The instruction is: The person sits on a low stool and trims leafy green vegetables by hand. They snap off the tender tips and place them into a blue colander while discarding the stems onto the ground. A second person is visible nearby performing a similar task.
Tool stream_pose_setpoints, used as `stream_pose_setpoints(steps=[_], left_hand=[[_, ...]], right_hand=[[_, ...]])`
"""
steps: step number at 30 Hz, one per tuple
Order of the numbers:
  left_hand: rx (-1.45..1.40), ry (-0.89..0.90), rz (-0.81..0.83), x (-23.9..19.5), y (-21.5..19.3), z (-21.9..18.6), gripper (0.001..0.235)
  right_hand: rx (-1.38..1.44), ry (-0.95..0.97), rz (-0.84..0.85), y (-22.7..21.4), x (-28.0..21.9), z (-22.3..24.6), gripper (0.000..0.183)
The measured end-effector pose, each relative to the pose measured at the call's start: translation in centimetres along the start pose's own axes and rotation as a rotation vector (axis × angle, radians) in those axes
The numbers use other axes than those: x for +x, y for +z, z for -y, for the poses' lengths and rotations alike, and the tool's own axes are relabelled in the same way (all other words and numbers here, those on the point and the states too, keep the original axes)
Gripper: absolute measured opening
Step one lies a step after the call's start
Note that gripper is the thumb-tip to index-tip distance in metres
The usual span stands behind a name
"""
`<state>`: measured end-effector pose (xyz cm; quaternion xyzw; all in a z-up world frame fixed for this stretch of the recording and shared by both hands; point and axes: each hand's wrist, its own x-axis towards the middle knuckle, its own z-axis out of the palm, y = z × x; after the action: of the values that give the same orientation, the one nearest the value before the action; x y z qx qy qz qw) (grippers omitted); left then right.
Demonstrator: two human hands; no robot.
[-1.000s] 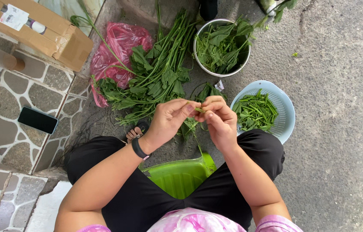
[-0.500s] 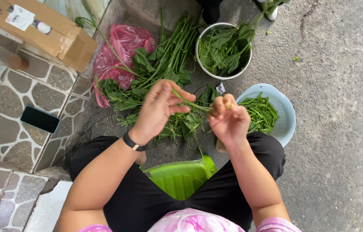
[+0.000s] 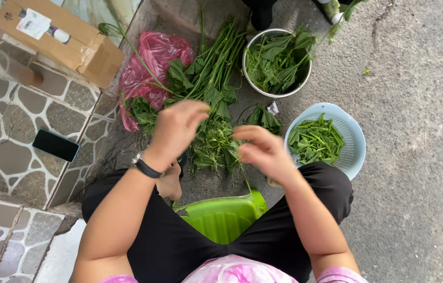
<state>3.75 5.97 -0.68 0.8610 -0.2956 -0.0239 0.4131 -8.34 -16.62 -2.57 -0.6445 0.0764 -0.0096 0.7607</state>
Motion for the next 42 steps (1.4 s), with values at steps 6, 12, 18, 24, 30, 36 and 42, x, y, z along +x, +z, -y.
stream_pose_setpoints(steps=[6,12,18,24,30,36,42], left_hand=[[0.198,0.281,0.207,-1.2,2.9,-1.1,0.018],[0.226,0.494,0.114,-1.5,3.7,-1.7,0.014],[0.027,0.385,0.070,-1.6,3.1,-4.3,0.013],[-0.508,0.176,0.066,-1.7,3.2,-6.0,0.014],[-0.522,0.179,0.028,-1.3,3.7,-4.8,0.009],[-0.625,-0.058,-0.103,1.3,0.2,-2.8,0.017],[-0.897,-0.310,-0.322,2.6,-2.0,0.4,0.022]], right_hand=[[-0.175,0.041,0.048,0.1,0.0,-1.9,0.022],[-0.133,0.095,0.102,-0.4,0.1,-3.1,0.012],[0.000,-0.087,0.083,-0.3,0.0,-3.2,0.007],[-0.006,-0.346,0.095,-0.5,-0.1,-1.7,0.008],[0.002,-0.396,0.126,1.0,-0.1,-0.7,0.009],[-0.033,-0.538,0.400,1.0,-0.1,0.1,0.016],[-0.406,-0.660,0.527,1.2,-0.3,-0.5,0.023]])
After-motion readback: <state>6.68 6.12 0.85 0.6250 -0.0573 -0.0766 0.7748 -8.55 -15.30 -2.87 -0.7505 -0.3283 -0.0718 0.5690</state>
